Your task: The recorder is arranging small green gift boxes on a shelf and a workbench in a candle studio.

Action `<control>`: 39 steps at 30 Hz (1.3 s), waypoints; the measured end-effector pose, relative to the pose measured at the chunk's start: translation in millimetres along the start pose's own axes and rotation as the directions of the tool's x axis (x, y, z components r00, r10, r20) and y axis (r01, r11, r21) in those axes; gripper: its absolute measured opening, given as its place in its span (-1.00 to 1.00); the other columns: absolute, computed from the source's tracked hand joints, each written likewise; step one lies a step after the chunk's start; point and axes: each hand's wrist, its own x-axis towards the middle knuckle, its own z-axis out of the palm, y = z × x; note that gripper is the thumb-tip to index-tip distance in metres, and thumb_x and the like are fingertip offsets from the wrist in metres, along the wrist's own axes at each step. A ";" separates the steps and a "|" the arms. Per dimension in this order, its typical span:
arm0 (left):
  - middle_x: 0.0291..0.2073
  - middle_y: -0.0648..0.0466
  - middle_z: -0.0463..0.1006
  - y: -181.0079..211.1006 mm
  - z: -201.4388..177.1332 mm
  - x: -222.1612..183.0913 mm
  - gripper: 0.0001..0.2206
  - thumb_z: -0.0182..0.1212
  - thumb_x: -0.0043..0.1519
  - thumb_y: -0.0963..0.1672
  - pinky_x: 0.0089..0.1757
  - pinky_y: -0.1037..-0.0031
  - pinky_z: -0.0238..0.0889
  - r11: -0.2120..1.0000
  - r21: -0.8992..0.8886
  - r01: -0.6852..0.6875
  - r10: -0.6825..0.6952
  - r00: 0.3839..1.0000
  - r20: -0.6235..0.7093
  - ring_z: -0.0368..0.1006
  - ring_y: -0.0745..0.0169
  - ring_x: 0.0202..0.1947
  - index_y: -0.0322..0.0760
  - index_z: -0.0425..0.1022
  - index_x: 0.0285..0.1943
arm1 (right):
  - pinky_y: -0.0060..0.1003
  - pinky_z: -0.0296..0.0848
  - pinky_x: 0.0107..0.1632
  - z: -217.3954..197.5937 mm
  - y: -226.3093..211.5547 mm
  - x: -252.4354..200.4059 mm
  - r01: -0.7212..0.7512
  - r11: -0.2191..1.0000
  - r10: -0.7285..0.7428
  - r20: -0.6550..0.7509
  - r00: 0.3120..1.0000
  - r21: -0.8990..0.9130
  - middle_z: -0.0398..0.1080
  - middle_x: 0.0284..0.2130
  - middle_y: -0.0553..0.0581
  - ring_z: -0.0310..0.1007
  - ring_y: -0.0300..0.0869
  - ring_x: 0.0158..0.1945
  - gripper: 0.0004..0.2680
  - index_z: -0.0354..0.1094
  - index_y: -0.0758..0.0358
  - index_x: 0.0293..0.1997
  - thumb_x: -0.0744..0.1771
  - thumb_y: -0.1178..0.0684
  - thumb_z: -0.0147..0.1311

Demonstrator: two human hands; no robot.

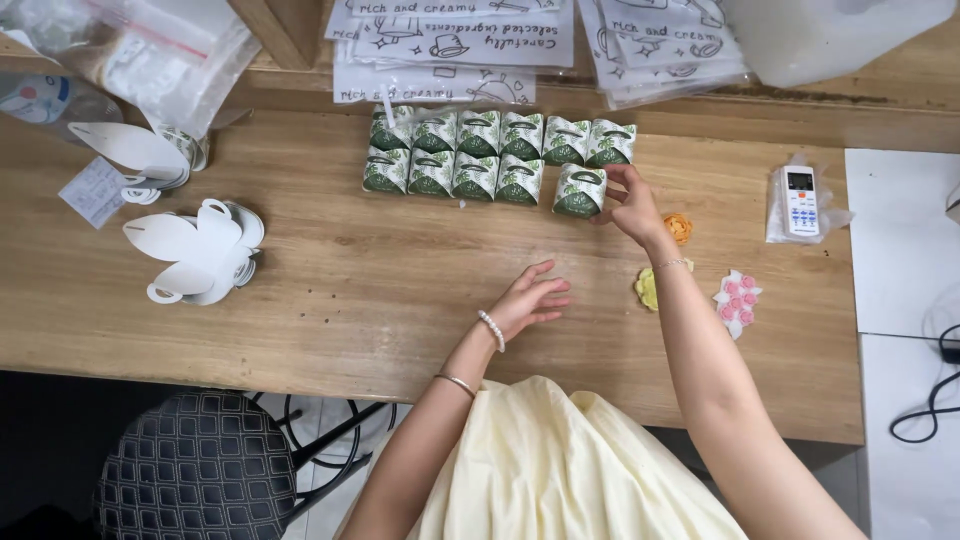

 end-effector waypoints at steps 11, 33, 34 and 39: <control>0.24 -0.06 0.48 -16.8 -23.7 -13.9 -0.55 0.08 0.35 -0.03 0.10 0.26 0.36 0.971 -0.229 -0.066 0.052 0.996 -0.066 0.45 0.08 0.19 -0.12 0.24 0.44 | -0.08 0.66 -0.01 16.2 33.0 34.1 -0.012 1.000 0.012 0.041 0.999 -0.001 0.20 0.35 0.19 0.35 0.05 0.31 -0.34 0.13 0.20 0.28 0.08 0.52 0.24; 0.14 -0.03 0.56 -2.3 -11.0 -33.3 -0.61 0.10 0.35 -0.02 0.04 0.35 0.40 0.984 -0.172 -0.039 0.019 0.993 -0.119 0.50 0.16 0.13 -0.17 0.37 0.33 | -0.26 0.53 -0.09 29.6 54.3 5.4 0.046 0.949 -0.129 -0.251 0.959 -0.313 0.47 -0.24 0.18 0.51 -0.15 -0.19 -0.54 0.22 0.25 0.15 0.19 0.28 0.38; 0.14 -0.03 0.56 -5.8 -10.4 -30.9 -0.61 0.10 0.35 -0.02 0.04 0.35 0.40 0.984 -0.171 -0.047 0.027 0.993 -0.118 0.50 0.16 0.13 -0.17 0.37 0.33 | -0.26 0.53 -0.09 30.4 83.9 10.4 0.053 0.947 -0.137 -0.251 0.958 -0.316 0.47 -0.24 0.18 0.51 -0.15 -0.19 -0.54 0.22 0.25 0.15 0.19 0.28 0.38; 0.13 0.00 0.56 -19.6 -1.9 -22.6 -0.62 0.11 0.34 -0.02 0.05 0.36 0.39 0.986 -0.164 -0.040 0.024 0.995 -0.099 0.50 0.20 0.10 -0.12 0.38 0.33 | -0.29 0.53 -0.17 57.1 107.7 6.2 0.072 0.947 -0.121 -0.140 0.983 -0.312 0.54 -0.33 0.10 0.54 -0.20 -0.28 -0.86 0.46 0.32 -0.12 0.27 0.23 0.22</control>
